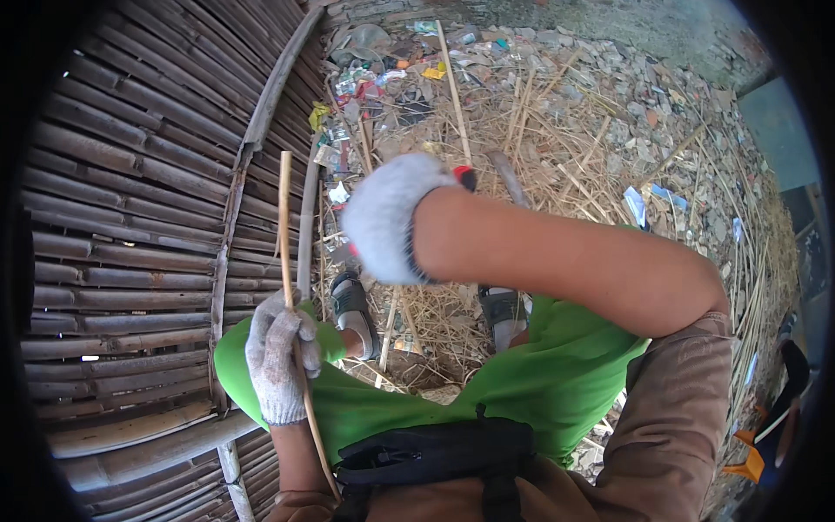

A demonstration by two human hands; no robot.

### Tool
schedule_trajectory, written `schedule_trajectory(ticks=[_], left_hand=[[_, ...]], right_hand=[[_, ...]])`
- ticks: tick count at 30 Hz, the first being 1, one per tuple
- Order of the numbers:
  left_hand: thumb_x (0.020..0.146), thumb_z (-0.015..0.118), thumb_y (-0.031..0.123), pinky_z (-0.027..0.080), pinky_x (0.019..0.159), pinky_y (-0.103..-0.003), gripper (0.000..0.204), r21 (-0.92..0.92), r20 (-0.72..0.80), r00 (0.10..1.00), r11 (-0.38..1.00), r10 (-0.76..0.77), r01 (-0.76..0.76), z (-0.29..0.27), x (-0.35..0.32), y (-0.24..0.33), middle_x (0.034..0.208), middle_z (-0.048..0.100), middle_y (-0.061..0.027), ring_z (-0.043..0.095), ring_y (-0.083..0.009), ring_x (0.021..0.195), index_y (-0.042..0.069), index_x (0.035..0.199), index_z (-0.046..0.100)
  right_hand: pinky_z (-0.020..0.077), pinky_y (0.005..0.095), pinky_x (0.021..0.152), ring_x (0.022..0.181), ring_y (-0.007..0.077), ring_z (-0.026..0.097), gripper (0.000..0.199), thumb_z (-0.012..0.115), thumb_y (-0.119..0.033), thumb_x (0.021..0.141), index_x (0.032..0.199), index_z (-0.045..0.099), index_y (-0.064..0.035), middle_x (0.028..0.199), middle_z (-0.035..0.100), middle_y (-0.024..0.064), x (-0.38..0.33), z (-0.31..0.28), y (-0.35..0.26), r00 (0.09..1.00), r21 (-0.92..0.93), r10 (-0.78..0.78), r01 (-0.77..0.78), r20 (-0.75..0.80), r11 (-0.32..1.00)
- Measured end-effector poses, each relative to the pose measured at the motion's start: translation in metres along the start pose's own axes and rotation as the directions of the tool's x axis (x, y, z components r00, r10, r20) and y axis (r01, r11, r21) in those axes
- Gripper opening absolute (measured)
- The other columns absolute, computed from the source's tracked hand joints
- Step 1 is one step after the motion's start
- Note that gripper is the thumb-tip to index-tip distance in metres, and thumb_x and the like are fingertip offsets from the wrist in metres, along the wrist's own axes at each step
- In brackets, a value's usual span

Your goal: The person shaves a thin bamboo stick using a small knife while wearing gloves, repeatedly scraping the blade along the length of the wood to remove thin strips.

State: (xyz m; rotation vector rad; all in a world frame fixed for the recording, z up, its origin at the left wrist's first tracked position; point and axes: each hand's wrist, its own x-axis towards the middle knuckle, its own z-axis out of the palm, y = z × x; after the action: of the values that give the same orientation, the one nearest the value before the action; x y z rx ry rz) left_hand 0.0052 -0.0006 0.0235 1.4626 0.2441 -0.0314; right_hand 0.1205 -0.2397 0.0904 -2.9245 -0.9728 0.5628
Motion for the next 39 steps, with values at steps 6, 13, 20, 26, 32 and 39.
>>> schedule_trajectory(ticks=[6, 13, 20, 26, 32, 39], left_hand=[[0.105, 0.067, 0.018, 0.047, 0.058, -0.025, 0.034, 0.168, -0.084, 0.993, 0.984, 0.077, -0.062, -0.013, 0.01, -0.022, 0.094, 0.069, -0.0096, 0.058, -0.0118, 0.065, -0.004, 0.13, 0.064], [0.104, 0.068, 0.019, 0.049, 0.073, -0.029, 0.034, 0.33, -0.096, 0.984, 0.937, 0.153, -0.113, 0.002, 0.014, -0.019, 0.103, 0.07, -0.0107, 0.061, -0.0157, 0.081, -0.004, 0.129, 0.066], [0.103, 0.069, 0.019, 0.052, 0.087, -0.032, 0.034, 0.431, -0.067, 0.981, 0.892, 0.182, -0.136, 0.011, 0.016, -0.016, 0.111, 0.07, -0.0119, 0.064, -0.0196, 0.098, -0.003, 0.128, 0.069], [0.104, 0.068, 0.022, 0.054, 0.099, -0.036, 0.034, 0.867, 0.291, 0.879, 0.285, 0.377, -0.409, 0.009, 0.019, -0.02, 0.12, 0.071, -0.0151, 0.068, -0.0243, 0.112, -0.003, 0.127, 0.071], [0.109, 0.063, 0.025, 0.055, 0.085, -0.035, 0.033, 0.443, -0.14, 0.974, 0.891, 0.177, -0.098, 0.017, 0.002, -0.014, 0.109, 0.073, -0.013, 0.069, -0.0244, 0.094, -0.002, 0.126, 0.069], [0.109, 0.062, 0.025, 0.05, 0.077, -0.032, 0.032, 0.411, -0.131, 0.982, 0.909, 0.137, -0.072, 0.021, 0.008, -0.03, 0.102, 0.069, -0.011, 0.063, -0.0207, 0.085, -0.002, 0.126, 0.066]], right_hand=[[0.0626, 0.0476, 0.072, 0.085, 0.0302, 0.08, 0.023, 0.071, -0.028, 0.09, 0.091, 0.082, -0.0081, 0.088, 0.08, 0.0114, -0.04, 0.004, -0.051, 0.939, 0.224, -0.311, 0.337, -0.145, 0.914], [0.0617, 0.0477, 0.073, 0.085, 0.0315, 0.079, 0.025, 0.071, -0.031, 0.091, 0.092, 0.081, -0.008, 0.087, 0.078, 0.0124, -0.058, 0.025, -0.043, 0.888, 0.27, -0.365, 0.437, -0.279, 0.858], [0.0609, 0.0479, 0.073, 0.085, 0.0328, 0.078, 0.028, 0.07, -0.034, 0.093, 0.093, 0.079, -0.008, 0.086, 0.077, 0.0133, -0.063, 0.02, -0.048, 0.849, 0.218, -0.425, 0.5, -0.313, 0.838], [0.0602, 0.0481, 0.074, 0.085, 0.0339, 0.077, 0.03, 0.07, -0.037, 0.094, 0.094, 0.078, -0.0079, 0.085, 0.076, 0.0141, -0.078, 0.024, -0.045, 0.836, 0.207, -0.436, 0.516, -0.333, 0.831], [0.0595, 0.0482, 0.074, 0.085, 0.035, 0.077, 0.033, 0.069, -0.04, 0.095, 0.096, 0.076, -0.0079, 0.085, 0.074, 0.0149, -0.069, 0.029, -0.047, 0.832, 0.224, -0.44, 0.526, -0.339, 0.821], [0.0586, 0.0484, 0.074, 0.085, 0.0363, 0.076, 0.036, 0.069, -0.043, 0.096, 0.097, 0.075, -0.0079, 0.084, 0.073, 0.0159, -0.062, 0.045, -0.022, 0.855, 0.258, -0.371, 0.475, -0.363, 0.841]])
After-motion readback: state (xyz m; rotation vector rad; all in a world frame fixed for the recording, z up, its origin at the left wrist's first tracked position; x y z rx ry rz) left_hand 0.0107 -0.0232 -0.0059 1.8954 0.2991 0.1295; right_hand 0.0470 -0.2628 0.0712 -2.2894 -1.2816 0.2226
